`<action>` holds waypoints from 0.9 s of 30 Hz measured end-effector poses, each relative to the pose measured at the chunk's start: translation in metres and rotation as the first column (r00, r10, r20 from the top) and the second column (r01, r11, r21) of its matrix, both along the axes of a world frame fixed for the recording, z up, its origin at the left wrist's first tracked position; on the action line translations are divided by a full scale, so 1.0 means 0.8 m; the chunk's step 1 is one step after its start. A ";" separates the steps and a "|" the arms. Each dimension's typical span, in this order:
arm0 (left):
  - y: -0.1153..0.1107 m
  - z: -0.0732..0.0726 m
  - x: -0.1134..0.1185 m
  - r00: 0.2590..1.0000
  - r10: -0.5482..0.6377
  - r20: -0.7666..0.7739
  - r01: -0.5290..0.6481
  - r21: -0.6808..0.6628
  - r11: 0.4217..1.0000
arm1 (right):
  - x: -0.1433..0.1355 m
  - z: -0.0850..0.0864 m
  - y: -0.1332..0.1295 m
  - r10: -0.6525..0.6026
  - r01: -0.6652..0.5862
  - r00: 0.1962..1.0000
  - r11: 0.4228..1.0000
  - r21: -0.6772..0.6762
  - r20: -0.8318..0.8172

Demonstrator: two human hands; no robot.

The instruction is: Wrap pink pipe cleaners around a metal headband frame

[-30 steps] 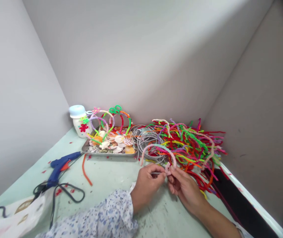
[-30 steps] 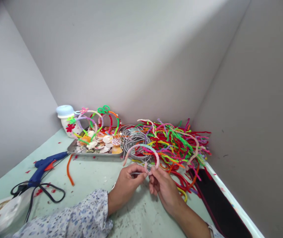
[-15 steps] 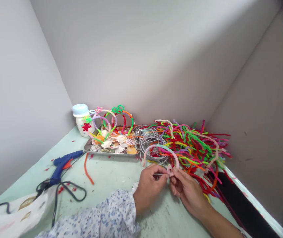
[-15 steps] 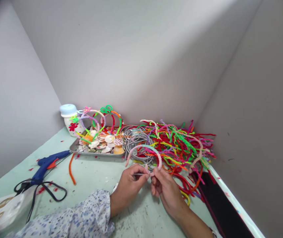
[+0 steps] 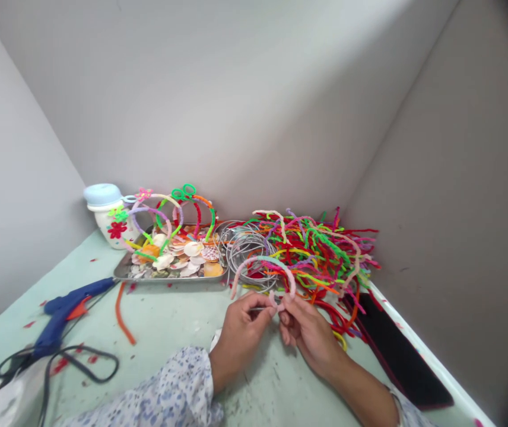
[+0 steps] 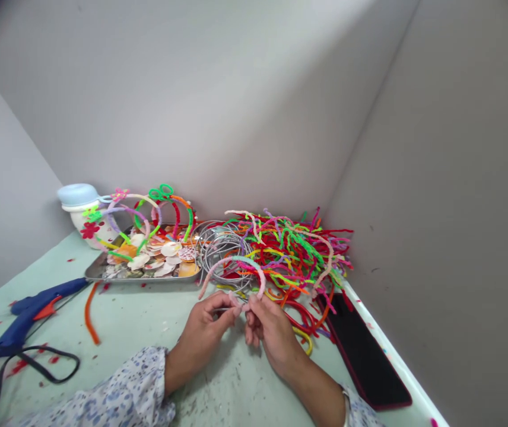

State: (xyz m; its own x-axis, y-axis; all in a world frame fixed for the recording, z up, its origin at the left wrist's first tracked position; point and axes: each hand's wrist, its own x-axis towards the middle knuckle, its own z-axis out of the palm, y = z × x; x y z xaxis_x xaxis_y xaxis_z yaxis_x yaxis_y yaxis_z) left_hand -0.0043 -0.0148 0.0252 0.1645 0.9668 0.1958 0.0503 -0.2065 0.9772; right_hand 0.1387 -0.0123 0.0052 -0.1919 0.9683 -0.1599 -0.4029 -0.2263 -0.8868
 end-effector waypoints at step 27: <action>-0.008 0.016 0.005 0.982 -0.124 0.142 0.131 -0.044 0.990 | 0.001 -0.001 0.001 0.008 -0.011 0.998 0.999 0.052 0.065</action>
State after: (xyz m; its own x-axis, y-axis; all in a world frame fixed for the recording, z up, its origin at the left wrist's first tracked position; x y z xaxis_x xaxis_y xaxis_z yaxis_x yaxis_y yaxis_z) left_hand -0.0001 -0.0211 0.0377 0.2619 0.9492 0.1747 -0.1094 -0.1506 0.9825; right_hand 0.1393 -0.0118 0.0042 -0.1922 0.9738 -0.1214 -0.3419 -0.1824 -0.9219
